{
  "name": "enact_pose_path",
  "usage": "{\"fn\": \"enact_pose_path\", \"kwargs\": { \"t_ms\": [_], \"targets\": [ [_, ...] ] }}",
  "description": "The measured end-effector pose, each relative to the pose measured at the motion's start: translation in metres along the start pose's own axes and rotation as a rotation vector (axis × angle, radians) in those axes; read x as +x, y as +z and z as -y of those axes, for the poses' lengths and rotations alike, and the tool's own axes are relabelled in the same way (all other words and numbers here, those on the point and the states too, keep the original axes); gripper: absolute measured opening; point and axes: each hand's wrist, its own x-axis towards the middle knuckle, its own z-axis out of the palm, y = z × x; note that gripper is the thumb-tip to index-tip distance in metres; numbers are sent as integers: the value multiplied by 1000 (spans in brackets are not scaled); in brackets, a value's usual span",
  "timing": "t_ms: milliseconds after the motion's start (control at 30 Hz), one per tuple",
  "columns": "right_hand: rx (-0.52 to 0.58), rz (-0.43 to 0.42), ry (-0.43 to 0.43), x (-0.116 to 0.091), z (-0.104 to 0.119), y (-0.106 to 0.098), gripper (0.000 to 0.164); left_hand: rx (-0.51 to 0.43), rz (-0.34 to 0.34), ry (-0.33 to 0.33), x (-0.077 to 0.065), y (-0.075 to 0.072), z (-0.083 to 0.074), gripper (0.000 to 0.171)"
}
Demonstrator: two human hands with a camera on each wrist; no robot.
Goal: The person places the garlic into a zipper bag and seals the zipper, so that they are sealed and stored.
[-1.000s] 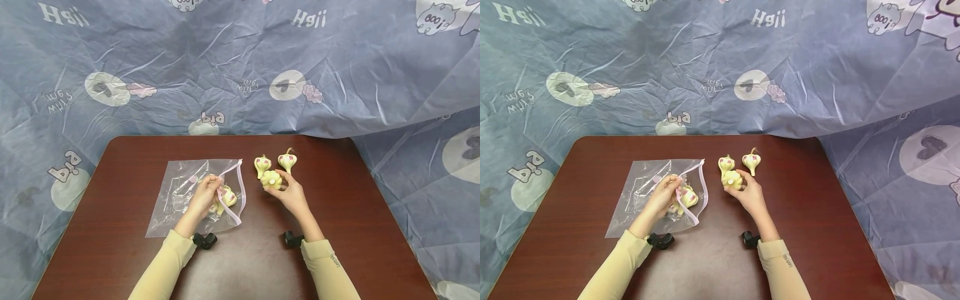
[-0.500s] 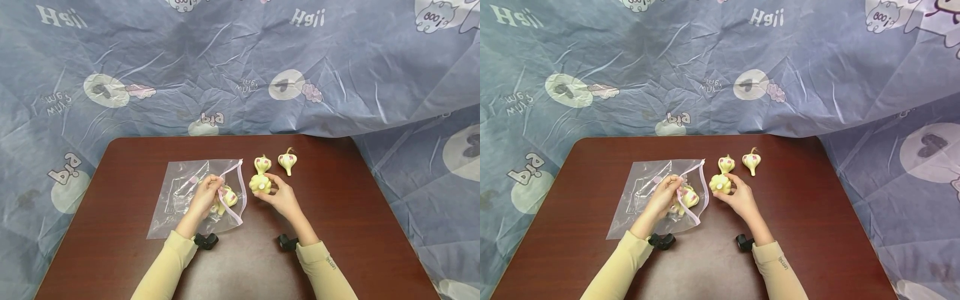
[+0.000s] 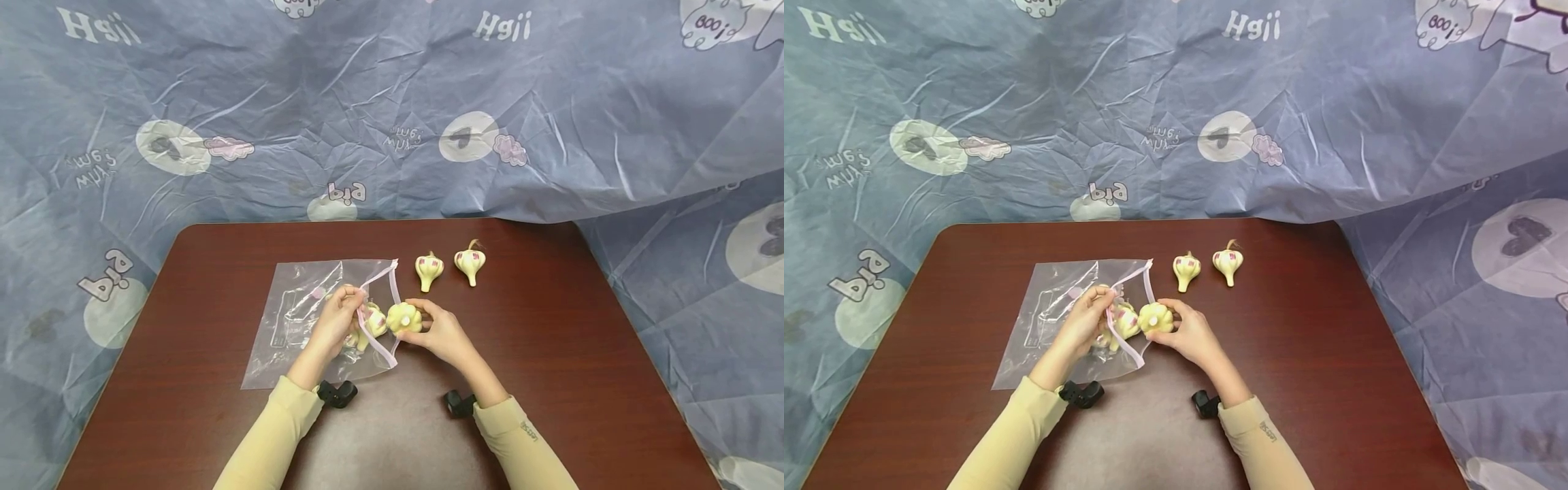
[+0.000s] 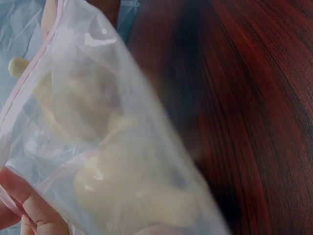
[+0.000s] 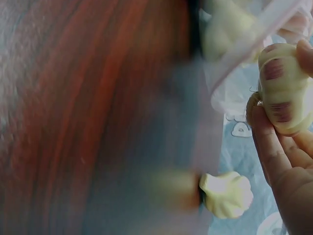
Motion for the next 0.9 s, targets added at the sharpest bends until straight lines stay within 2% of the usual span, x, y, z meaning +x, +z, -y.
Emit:
{"fn": "enact_pose_path", "kwargs": {
  "t_ms": [267,700,800,900],
  "targets": [
    [15,42,15,4,0,14,65,2,18,-8,-1,5,-1,20],
    [26,129,-15,16,-2,35,58,-23,40,-22,-4,7,-3,12],
    [1,151,-36,19,-3,40,57,-5,48,-20,-5,7,-4,13],
    [-76,159,-71,23,-3,44,56,-24,58,-22,-6,7,-2,11]
  ]
}}
